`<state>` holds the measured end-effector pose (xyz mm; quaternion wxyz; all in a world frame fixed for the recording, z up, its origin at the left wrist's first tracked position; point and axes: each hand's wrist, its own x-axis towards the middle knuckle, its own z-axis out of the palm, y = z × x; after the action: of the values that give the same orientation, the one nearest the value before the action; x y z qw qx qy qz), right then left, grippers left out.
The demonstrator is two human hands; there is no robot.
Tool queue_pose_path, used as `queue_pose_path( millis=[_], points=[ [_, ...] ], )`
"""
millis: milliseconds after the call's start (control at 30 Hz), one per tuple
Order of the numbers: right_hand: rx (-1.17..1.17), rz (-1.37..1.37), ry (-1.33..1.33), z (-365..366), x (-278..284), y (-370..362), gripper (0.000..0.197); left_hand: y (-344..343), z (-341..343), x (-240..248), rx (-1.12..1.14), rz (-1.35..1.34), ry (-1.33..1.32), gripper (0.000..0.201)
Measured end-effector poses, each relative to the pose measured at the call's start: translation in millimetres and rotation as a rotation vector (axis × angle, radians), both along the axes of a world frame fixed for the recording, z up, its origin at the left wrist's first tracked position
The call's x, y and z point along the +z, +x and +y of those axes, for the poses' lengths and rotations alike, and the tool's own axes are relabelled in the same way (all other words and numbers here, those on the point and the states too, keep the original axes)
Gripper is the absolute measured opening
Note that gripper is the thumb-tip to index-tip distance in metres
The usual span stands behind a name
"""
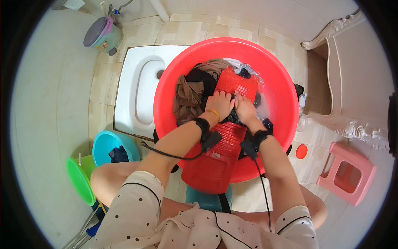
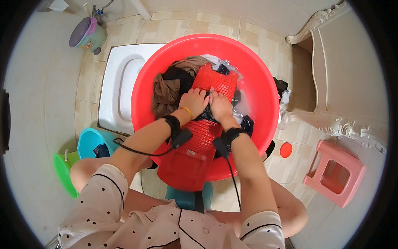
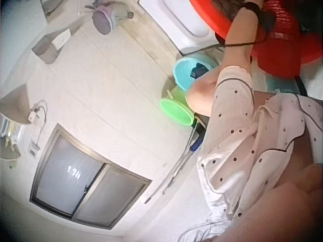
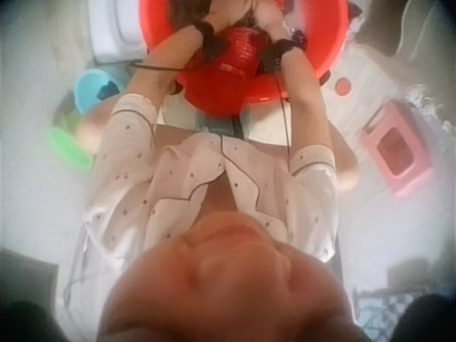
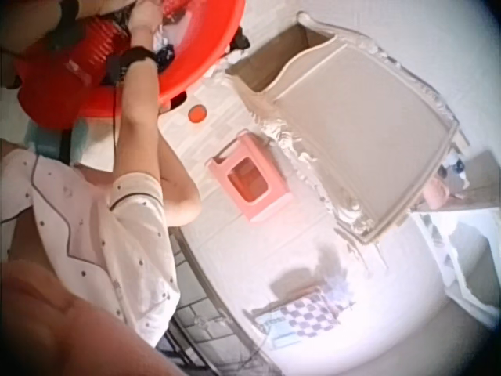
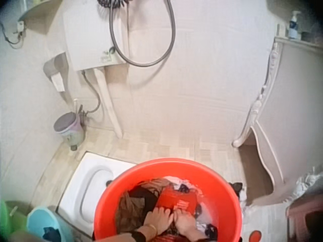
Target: Hand-washing various items of clothing in a basin using a washboard.
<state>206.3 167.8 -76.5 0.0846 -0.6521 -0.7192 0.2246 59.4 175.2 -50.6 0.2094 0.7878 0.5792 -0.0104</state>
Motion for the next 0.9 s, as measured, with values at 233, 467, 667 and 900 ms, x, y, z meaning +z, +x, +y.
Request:
queue_pose_path(
  millis=[233,467,667,900],
  points=[
    [0.300,0.248,0.234,-62.9,69.3,5.5,0.036,-84.7,-38.5,31.3,-0.306,-0.356,0.213,0.049],
    [-0.123,-0.111,-0.098,-26.2,38.6,-15.9,0.050,-40.2,-27.5,23.6,0.162,-0.142,-0.090,0.044],
    [0.105,-0.077,0.169,-156.2,84.3,-42.4,0.043,-85.4,-149.6,52.8,-0.284,0.022,0.307,0.055],
    [-0.003,-0.207,0.002,-16.7,13.0,-24.2,0.022,-28.5,-32.4,-0.1,-0.045,-0.023,0.177,0.027]
  ],
)
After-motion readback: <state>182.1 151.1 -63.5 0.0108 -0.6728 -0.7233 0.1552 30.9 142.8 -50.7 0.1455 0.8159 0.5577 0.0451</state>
